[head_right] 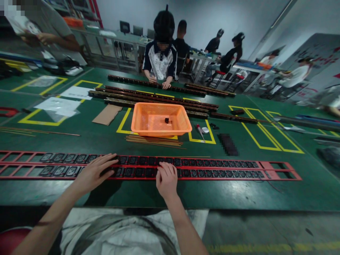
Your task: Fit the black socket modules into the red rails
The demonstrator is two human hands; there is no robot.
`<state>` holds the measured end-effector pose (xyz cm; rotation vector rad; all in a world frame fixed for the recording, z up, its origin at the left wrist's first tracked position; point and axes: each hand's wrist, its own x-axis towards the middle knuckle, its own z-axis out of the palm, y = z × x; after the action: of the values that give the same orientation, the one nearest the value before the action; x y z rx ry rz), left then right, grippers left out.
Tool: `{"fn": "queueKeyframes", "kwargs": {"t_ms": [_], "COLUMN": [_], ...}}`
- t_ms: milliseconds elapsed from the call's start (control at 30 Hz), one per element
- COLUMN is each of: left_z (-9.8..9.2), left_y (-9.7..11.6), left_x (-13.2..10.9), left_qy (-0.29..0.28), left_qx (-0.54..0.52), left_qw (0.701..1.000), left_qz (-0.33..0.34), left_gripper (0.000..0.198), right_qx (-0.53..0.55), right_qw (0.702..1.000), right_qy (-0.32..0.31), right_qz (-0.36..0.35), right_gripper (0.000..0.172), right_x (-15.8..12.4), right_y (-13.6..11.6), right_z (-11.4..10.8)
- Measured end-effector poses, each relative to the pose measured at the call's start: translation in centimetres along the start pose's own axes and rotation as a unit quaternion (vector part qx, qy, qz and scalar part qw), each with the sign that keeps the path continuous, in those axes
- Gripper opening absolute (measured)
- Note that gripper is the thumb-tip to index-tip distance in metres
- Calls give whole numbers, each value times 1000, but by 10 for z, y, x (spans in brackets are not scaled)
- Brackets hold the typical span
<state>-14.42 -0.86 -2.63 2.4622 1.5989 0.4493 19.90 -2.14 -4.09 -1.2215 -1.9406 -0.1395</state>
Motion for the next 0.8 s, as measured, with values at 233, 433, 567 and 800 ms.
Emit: {"fn": "queueKeyframes", "kwargs": {"t_ms": [233,433,567,800], "left_z": [0,1,-2,-4], "left_y": [3,4,5,3], "left_x": [4,10,12,12], "left_qy": [8,-9,-23,-31], "left_qx": [-28,-54,-53,-51], "left_qw": [999,997,997,997], "left_qz": [-33,-56,-57,-45], "left_gripper": [41,33,33,33], "right_qx": [2,-1,2,6], "right_qw": [1000,1000,1000,1000], "right_qy": [-7,-11,-3,3], "right_qz": [9,5,-3,7], "right_gripper": [20,19,18,20], "right_x": [0,0,1,0], "right_y": [0,1,2,0], "right_z": [-1,-1,0,-1]}}
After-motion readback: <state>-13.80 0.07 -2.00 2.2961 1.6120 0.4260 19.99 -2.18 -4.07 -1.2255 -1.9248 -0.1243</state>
